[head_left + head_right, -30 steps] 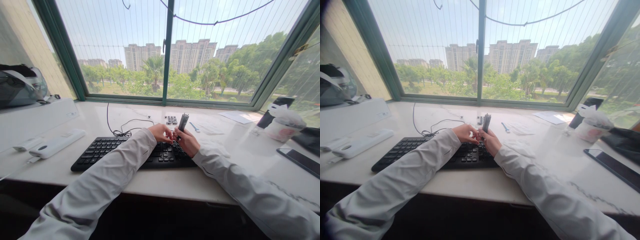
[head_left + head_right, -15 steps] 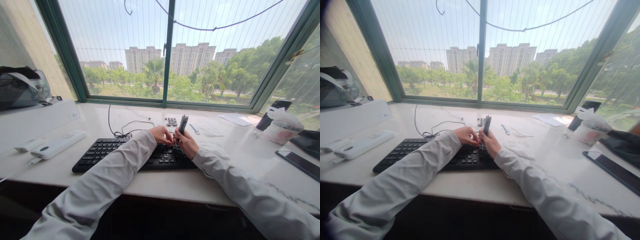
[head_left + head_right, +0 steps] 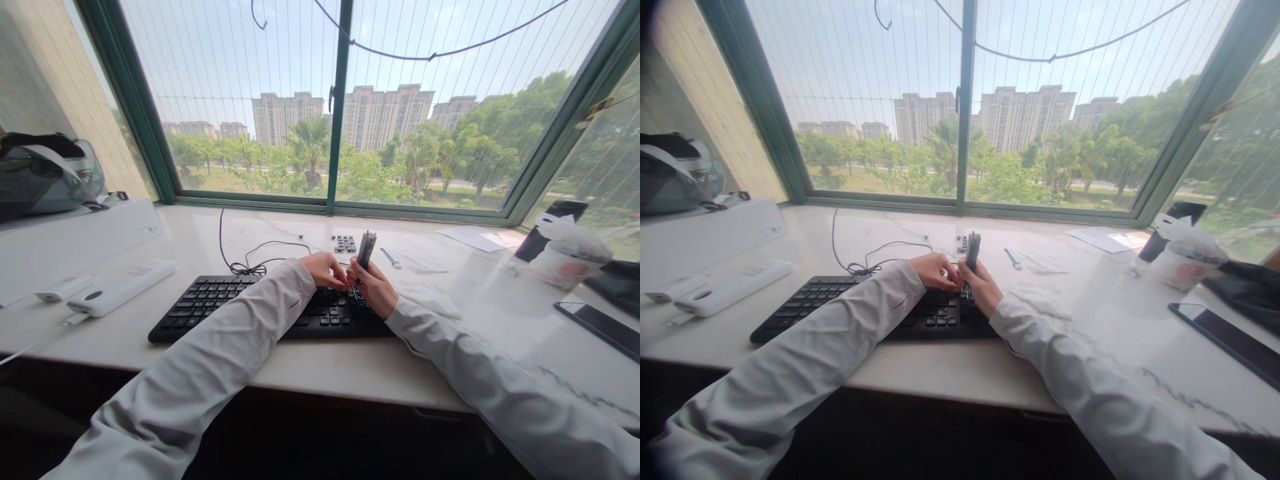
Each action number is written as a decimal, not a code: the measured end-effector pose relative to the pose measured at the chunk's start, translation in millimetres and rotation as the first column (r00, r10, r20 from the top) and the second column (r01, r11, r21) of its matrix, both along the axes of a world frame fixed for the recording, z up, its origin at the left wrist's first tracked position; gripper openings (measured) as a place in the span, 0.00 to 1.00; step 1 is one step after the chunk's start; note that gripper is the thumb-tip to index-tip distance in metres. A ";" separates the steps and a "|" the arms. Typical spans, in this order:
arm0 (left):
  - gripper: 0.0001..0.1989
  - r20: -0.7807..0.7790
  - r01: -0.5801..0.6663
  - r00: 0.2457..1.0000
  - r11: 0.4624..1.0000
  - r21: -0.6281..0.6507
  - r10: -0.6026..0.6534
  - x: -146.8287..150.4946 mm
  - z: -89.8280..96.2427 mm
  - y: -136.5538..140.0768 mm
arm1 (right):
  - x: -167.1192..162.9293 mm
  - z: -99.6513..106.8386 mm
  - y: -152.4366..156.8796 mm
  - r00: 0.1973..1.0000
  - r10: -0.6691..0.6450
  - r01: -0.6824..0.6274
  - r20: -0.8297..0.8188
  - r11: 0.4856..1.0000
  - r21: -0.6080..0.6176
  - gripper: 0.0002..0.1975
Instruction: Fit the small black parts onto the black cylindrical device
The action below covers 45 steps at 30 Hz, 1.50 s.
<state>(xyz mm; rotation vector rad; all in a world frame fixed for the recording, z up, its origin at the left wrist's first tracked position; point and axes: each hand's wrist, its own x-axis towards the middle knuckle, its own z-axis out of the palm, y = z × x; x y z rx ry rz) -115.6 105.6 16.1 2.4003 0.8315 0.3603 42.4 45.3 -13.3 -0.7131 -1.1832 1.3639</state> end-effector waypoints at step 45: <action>0.17 -0.060 -0.156 0.984 0.975 0.156 0.167 -3.3 -8.2 18.1 | -22.5 10.4 17.4 0.985 -0.165 0.164 0.054 0.986 0.011 0.21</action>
